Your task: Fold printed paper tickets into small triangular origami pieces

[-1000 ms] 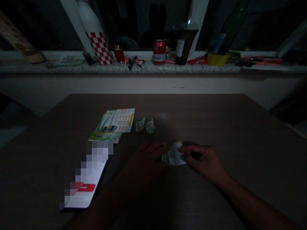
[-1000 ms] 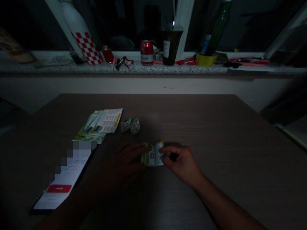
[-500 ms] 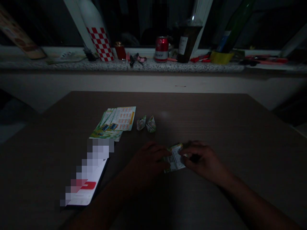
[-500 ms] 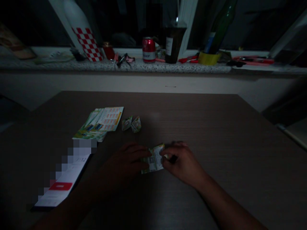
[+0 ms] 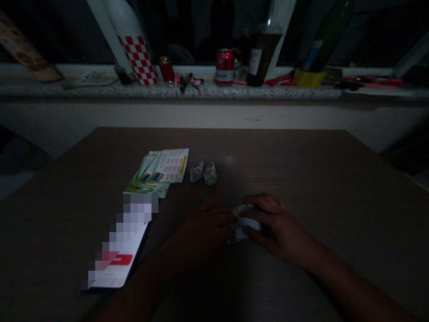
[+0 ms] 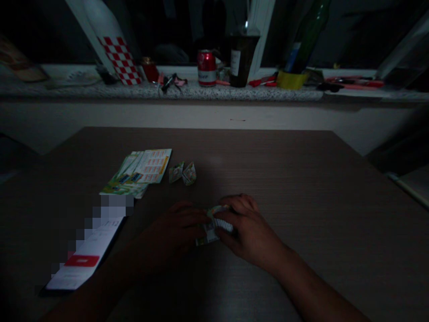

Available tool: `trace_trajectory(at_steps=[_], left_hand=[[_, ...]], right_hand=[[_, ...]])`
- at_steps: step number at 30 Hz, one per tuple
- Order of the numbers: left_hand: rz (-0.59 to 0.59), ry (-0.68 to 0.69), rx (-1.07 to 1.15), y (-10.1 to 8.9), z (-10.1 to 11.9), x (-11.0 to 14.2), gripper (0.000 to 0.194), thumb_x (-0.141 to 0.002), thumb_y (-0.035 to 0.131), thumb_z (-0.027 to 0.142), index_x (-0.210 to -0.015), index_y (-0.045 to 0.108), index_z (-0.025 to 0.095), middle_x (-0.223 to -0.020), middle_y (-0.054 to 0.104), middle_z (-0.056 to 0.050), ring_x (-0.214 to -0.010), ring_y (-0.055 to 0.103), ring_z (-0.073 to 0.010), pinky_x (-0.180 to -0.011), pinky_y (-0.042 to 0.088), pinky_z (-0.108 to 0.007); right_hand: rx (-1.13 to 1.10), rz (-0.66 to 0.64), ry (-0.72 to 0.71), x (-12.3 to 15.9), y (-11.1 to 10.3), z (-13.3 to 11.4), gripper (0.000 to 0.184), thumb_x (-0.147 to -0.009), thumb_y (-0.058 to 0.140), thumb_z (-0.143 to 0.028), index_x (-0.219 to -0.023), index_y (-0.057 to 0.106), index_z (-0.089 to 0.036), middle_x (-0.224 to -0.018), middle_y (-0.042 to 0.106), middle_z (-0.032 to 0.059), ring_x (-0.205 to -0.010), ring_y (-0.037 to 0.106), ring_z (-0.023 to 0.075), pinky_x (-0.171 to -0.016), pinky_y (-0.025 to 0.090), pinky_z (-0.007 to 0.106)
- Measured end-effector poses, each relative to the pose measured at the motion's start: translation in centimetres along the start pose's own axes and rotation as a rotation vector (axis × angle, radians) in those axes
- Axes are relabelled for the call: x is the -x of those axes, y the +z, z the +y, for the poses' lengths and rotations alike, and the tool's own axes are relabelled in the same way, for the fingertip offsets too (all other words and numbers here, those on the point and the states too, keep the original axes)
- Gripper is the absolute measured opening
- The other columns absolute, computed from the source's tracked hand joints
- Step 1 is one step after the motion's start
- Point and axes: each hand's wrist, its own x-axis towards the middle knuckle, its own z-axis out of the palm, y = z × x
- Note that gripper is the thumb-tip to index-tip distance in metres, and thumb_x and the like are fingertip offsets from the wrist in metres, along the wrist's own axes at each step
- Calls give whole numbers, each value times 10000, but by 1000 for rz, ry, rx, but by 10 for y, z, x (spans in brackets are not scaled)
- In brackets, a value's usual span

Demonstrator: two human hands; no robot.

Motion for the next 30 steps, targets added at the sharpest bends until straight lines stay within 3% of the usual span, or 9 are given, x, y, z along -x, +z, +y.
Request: trace_trajectory(at_steps=[8, 15, 30], left_hand=[[-15, -15, 29, -1, -1, 0, 239, -830, 560, 94, -1019, 632, 222, -1114, 654, -31, -1070, 566, -192, -1026, 322, -404], [-14, -66, 56, -5, -2, -1, 166, -910, 515, 192, -1011, 644, 225, -1008, 653, -27, -975, 559, -196, -948, 357, -391], [44, -363, -47, 19, 1, -15, 188, -928, 451, 256, -874, 607, 166, -911, 603, -59, -888, 529, -223, -807, 392, -381]], right_hand=[[13, -24, 30, 3, 0, -2, 311, -820, 644, -220, -1120, 659, -304, -1231, 569, 79, -1161, 493, 274, -979, 341, 474], [5, -37, 60, 3, 0, -3, 294, -821, 639, -208, -1097, 670, -304, -1230, 572, 76, -1183, 486, 277, -989, 336, 484], [-2, -106, 99, 5, -1, -2, 419, -756, 630, -130, -1139, 631, -300, -1296, 522, 53, -1224, 449, 250, -1048, 292, 466]])
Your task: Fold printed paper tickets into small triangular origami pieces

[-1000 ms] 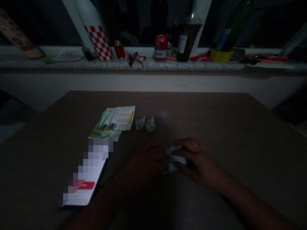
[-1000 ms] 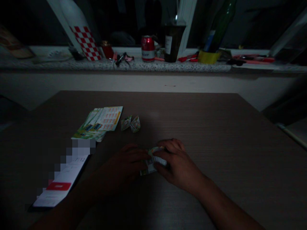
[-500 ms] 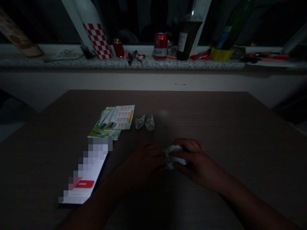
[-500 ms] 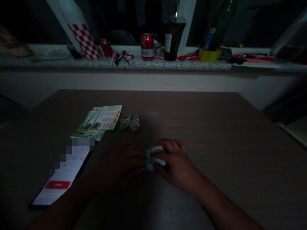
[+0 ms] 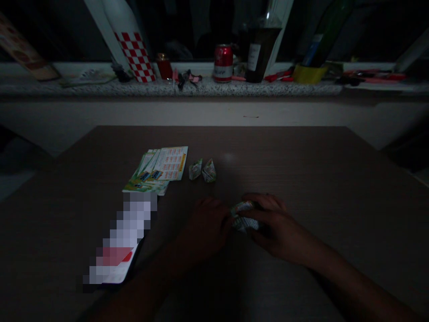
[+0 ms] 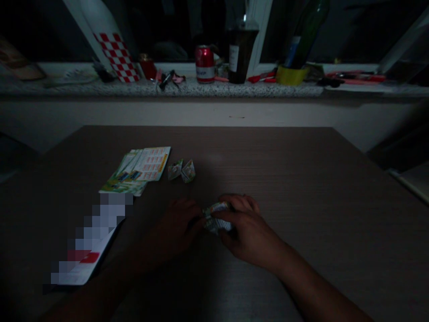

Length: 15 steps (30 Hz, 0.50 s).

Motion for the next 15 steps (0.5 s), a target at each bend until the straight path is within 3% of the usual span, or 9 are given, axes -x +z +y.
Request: trace_trajectory(at_steps=[10, 15], left_hand=[[12, -30, -152, 4, 9, -3, 209, -925, 407, 224, -876, 602, 167, -902, 610, -69, -884, 534, -239, -805, 378, -404], [4, -25, -165, 4, 10, -4, 226, -932, 388, 234, -898, 604, 176, -904, 610, -69, -877, 537, -238, -792, 377, -403]], right_hand=[[-42, -21, 44, 0, -2, 2, 449, -743, 631, -164, -1179, 582, -257, -1320, 519, 73, -1250, 441, 271, -1069, 285, 486], [-57, 16, 57, -2, 0, 1, 351, -783, 646, -233, -1131, 607, -267, -1281, 551, 77, -1220, 474, 276, -1040, 307, 492]])
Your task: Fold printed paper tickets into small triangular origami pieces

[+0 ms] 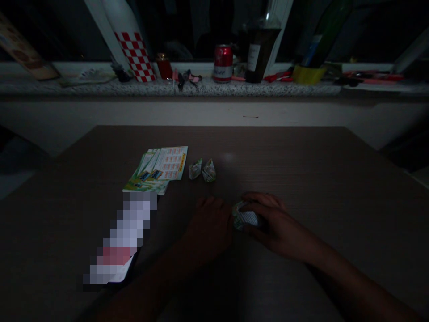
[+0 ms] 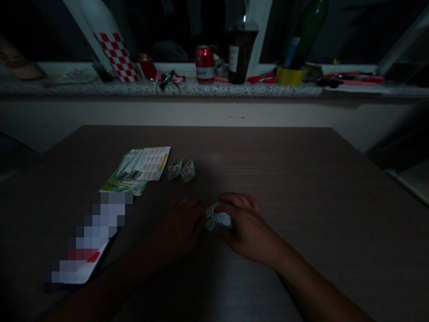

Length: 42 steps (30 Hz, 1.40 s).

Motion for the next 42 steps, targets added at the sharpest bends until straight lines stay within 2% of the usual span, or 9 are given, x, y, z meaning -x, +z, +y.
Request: trace_trajectory(at_steps=[5, 19, 35, 42], left_hand=[[-7, 8, 4, 1, -1, -2, 232, -927, 381, 224, -901, 606, 173, -900, 609, -75, -871, 538, -239, -778, 384, -398], [-27, 29, -23, 0, -2, -6, 218, -903, 399, 227, -898, 610, 171, -882, 625, -82, -861, 557, -263, -763, 402, -427], [-45, -5, -15, -5, 2, -8, 232, -905, 397, 217, -894, 625, 173, -875, 638, -81, -871, 570, -263, -781, 407, -436], [-76, -19, -29, -6, 4, -9, 208, -890, 429, 226, -892, 628, 167, -894, 640, -94, -887, 571, -267, -789, 405, -433]], right_hand=[[27, 44, 4, -1, 7, 2, 337, -769, 663, -210, -1097, 610, -264, -1258, 564, 75, -1196, 489, 267, -1023, 307, 487], [18, 40, 41, -3, 8, 2, 331, -753, 659, -190, -1072, 611, -263, -1253, 563, 68, -1193, 491, 257, -1043, 286, 495], [45, 28, -63, 0, 4, 0, 403, -756, 639, -129, -1115, 654, -311, -1277, 549, 56, -1213, 471, 275, -1015, 317, 486], [48, 132, -3, -4, 14, -2, 214, -795, 674, -212, -978, 725, -310, -1188, 606, 60, -1144, 520, 272, -958, 343, 479]])
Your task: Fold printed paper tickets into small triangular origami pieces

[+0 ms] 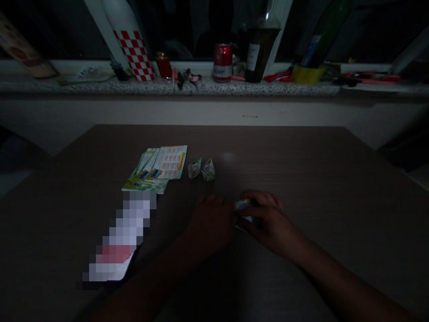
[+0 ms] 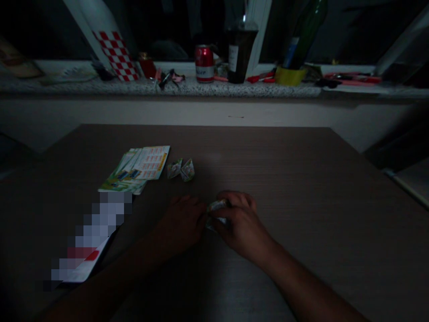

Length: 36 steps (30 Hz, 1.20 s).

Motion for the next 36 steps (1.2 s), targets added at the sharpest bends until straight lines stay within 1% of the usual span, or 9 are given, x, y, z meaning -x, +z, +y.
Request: trace_trajectory(at_steps=[3, 5, 8, 11, 14, 19, 23, 29, 36], left_hand=[[12, 7, -5, 0, 0, 0, 208, -889, 425, 211, -910, 627, 165, -905, 639, -94, -897, 569, -270, -793, 404, -441], [4, 1, -7, 0, 1, 1, 210, -891, 423, 209, -914, 627, 164, -911, 641, -94, -892, 571, -266, -794, 403, -437], [-4, -12, -2, 0, 1, 1, 205, -893, 434, 223, -905, 630, 164, -901, 641, -92, -896, 572, -264, -800, 398, -429], [17, -11, 1, 0, 0, 1, 215, -899, 426, 234, -899, 630, 166, -892, 638, -93, -896, 571, -268, -797, 398, -431], [18, -2, 4, 0, 0, 1, 218, -900, 420, 231, -904, 629, 169, -905, 640, -96, -886, 571, -266, -791, 401, -433], [15, 1, 1, 0, 0, 1, 204, -885, 432, 217, -908, 628, 165, -917, 643, -96, -901, 570, -266, -807, 402, -433], [26, 16, -5, 0, 0, 1, 204, -886, 432, 220, -914, 627, 165, -898, 646, -92, -887, 576, -271, -794, 408, -440], [16, -3, -2, -1, -1, 1, 210, -898, 424, 233, -872, 622, 167, -900, 650, -88, -886, 578, -262, -787, 412, -431], [43, 22, 2, -1, -2, 3, 224, -897, 412, 227, -887, 626, 159, -900, 647, -91, -884, 578, -263, -791, 410, -433]], right_hand=[[7, 23, 31, -3, 4, 0, 148, -784, 692, -226, -896, 743, -306, -1166, 618, 56, -1119, 536, 275, -946, 345, 484], [6, 21, 25, -3, 4, 2, 151, -774, 705, -235, -897, 744, -313, -1166, 621, 51, -1117, 540, 276, -950, 342, 487], [-6, -16, -10, -3, 0, 5, 230, -758, 718, -240, -967, 728, -335, -1201, 605, 42, -1142, 528, 275, -966, 337, 489], [-15, -68, -32, -1, -6, 7, 329, -735, 723, -202, -1033, 706, -342, -1255, 574, 38, -1188, 496, 279, -984, 333, 492], [-15, -97, -41, 0, -8, 8, 363, -721, 725, -190, -1052, 699, -336, -1268, 567, 40, -1200, 488, 283, -987, 340, 492], [5, -61, -31, 0, -5, 6, 374, -701, 715, -173, -1036, 700, -339, -1256, 580, 32, -1184, 500, 278, -991, 329, 499], [8, -72, -22, 0, -6, 3, 338, -721, 692, -176, -1033, 697, -308, -1252, 577, 44, -1193, 489, 267, -1004, 324, 485], [-4, -72, -27, 1, -7, 2, 350, -717, 689, -170, -1039, 689, -309, -1255, 575, 45, -1191, 488, 272, -1009, 316, 493], [-20, -48, -27, 2, -3, 4, 355, -705, 684, -166, -1033, 675, -300, -1254, 575, 45, -1190, 490, 266, -1010, 309, 481]])
